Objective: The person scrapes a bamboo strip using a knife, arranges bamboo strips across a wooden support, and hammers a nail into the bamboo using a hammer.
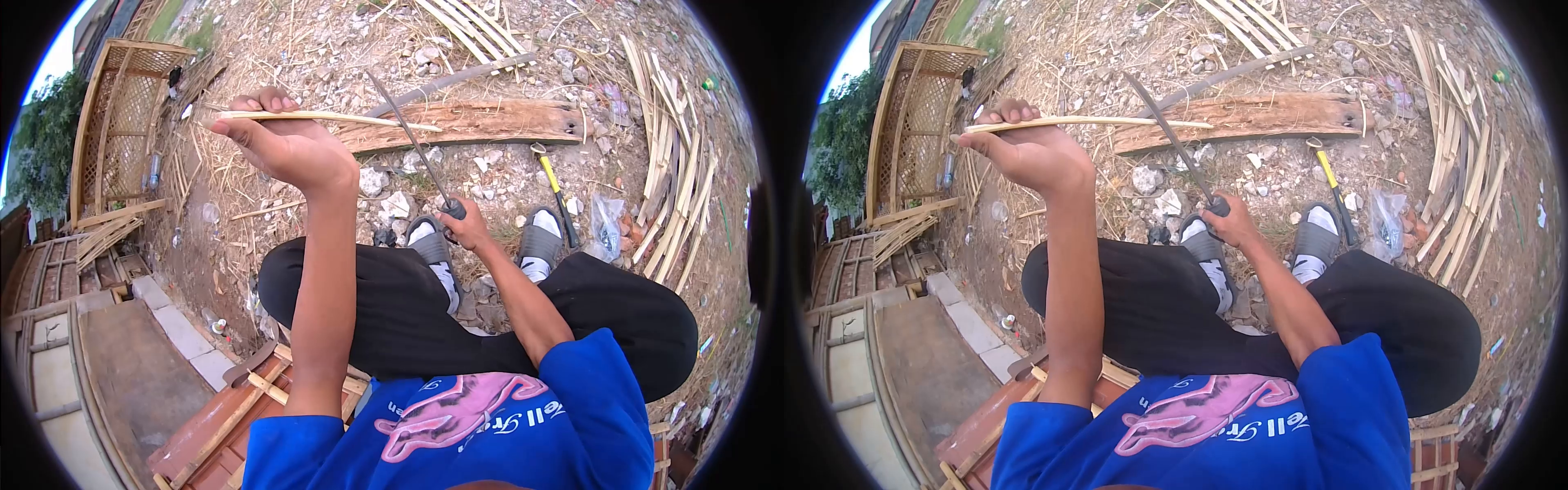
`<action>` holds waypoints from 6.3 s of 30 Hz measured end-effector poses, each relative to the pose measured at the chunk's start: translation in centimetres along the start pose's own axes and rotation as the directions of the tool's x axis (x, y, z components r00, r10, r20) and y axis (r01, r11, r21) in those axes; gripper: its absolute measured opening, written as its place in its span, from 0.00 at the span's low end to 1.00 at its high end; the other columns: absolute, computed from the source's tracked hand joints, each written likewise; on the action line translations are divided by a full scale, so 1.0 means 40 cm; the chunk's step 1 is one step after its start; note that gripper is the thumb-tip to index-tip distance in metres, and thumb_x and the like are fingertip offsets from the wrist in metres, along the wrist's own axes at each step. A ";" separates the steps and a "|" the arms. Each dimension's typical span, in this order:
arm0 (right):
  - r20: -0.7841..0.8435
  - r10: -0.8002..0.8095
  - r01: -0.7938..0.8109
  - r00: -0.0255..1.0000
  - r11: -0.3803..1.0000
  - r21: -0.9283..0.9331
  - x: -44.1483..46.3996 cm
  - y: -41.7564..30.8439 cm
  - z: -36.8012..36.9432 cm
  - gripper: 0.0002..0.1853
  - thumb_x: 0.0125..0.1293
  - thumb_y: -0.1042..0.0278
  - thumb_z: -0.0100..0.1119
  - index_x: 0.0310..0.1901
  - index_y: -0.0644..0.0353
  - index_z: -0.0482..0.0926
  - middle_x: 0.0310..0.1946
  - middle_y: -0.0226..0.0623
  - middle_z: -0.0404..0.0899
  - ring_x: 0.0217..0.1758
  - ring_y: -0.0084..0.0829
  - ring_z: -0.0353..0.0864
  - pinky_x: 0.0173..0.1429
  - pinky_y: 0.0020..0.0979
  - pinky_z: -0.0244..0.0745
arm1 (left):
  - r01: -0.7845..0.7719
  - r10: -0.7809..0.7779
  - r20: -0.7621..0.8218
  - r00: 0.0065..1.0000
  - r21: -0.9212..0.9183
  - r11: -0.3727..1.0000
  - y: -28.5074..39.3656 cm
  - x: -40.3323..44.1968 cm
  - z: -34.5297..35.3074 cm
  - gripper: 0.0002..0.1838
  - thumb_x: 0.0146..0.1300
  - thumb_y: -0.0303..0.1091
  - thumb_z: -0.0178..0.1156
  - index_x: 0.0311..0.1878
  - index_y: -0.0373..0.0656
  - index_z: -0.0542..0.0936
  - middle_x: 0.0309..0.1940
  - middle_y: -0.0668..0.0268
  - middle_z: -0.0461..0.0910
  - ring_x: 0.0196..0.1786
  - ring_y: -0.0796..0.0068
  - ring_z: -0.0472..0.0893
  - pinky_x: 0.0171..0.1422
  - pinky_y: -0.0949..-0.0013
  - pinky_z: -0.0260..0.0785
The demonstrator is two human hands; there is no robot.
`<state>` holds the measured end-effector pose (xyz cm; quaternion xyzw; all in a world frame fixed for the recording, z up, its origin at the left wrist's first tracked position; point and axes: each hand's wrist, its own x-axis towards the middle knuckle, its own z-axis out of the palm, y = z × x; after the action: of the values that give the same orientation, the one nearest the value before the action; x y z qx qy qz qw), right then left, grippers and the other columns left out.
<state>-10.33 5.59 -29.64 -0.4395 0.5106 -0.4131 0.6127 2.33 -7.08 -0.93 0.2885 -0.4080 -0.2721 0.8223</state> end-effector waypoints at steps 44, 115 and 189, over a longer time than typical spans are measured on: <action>0.031 0.185 -0.187 0.982 0.974 0.128 0.043 0.003 -0.039 0.15 0.59 0.59 0.67 0.36 0.64 0.77 0.18 0.30 0.74 0.13 0.22 0.70 0.19 0.27 0.64 | -0.050 0.047 0.089 0.995 0.033 0.998 -0.026 0.030 -0.010 0.24 0.72 0.62 0.43 0.34 0.49 0.65 0.28 0.72 0.64 0.33 0.79 0.66 0.44 0.74 0.61; -0.302 0.182 -0.343 0.936 0.667 -0.662 -0.015 0.117 -0.107 0.34 0.56 0.48 0.65 0.58 0.62 0.70 0.44 0.58 0.82 0.49 0.57 0.82 0.54 0.51 0.75 | 0.029 0.037 0.173 0.984 -0.365 0.931 0.262 0.138 -0.122 0.28 0.63 0.66 0.46 0.23 0.54 0.53 0.15 0.75 0.47 0.21 0.80 0.46 0.29 0.69 0.39; -0.228 0.176 -0.123 0.958 0.965 0.231 0.153 -0.373 -0.175 0.10 0.64 0.67 0.65 0.44 0.58 0.76 0.20 0.23 0.68 0.17 0.15 0.65 0.21 0.19 0.61 | 0.268 -0.538 -0.167 0.827 0.957 0.115 -0.346 -0.607 -0.383 0.32 0.52 0.30 0.67 0.59 0.39 0.62 0.53 0.47 0.66 0.51 0.39 0.75 0.56 0.46 0.69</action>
<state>-17.29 -5.12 -17.55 -0.2761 0.5671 -0.4693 0.6180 -0.53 3.90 -30.72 0.7931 -0.4790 -0.2097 0.3125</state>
